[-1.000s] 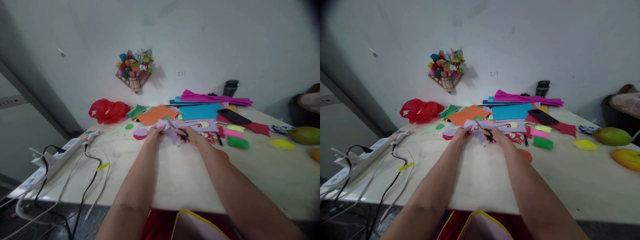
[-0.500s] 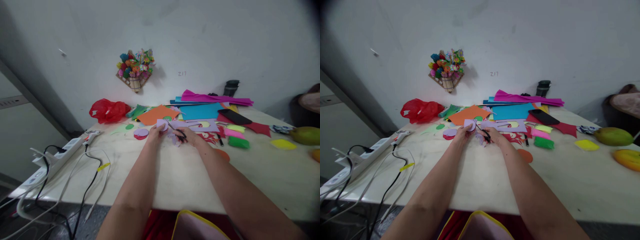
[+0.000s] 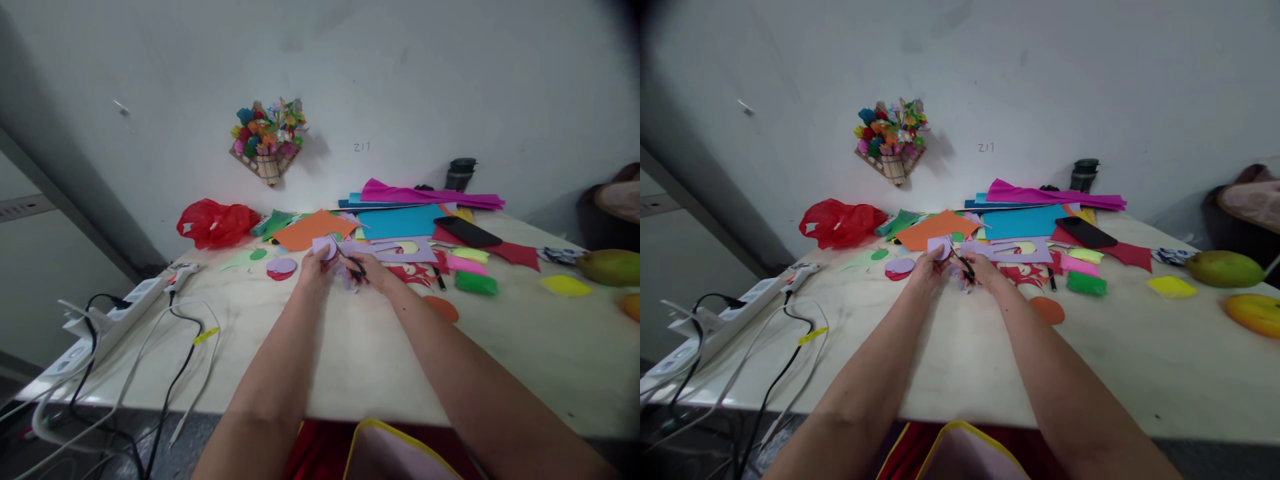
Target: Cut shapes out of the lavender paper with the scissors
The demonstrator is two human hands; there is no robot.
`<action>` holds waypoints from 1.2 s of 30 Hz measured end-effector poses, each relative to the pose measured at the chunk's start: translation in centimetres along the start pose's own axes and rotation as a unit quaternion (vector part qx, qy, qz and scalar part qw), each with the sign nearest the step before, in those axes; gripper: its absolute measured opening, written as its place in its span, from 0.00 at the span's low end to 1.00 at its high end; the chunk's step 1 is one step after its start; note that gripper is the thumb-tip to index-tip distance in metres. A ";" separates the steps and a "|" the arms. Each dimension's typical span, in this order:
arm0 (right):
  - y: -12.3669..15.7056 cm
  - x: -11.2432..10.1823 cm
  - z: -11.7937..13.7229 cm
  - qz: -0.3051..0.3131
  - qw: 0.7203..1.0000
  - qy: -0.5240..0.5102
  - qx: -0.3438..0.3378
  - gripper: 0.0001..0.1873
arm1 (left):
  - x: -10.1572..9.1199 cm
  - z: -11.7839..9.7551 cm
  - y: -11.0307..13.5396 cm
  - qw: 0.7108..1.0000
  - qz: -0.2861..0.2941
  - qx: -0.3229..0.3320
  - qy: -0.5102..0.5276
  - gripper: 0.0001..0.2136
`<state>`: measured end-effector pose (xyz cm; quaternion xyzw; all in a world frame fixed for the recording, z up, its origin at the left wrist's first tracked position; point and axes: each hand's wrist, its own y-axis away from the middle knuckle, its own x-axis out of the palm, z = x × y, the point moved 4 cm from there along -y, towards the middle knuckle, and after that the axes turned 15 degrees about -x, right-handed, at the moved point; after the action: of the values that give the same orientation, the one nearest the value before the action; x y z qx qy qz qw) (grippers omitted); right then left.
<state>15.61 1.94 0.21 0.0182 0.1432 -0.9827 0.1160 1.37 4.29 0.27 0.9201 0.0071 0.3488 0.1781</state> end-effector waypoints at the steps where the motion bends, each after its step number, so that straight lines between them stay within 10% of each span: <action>1: 0.0 0.0 0.1 -0.003 1.000 -0.002 0.002 0.13 | 0.1 0.0 0.1 1.000 0.003 -0.002 0.002 0.08; 36: -0.1 0.2 0.1 -0.023 0.999 -0.041 -0.018 0.17 | 0.0 -0.1 0.4 1.000 -0.010 0.004 0.009 0.08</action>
<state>15.39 1.98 0.32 -0.0274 0.1568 -0.9822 0.0995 1.26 3.94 0.46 0.9174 0.0188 0.3554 0.1780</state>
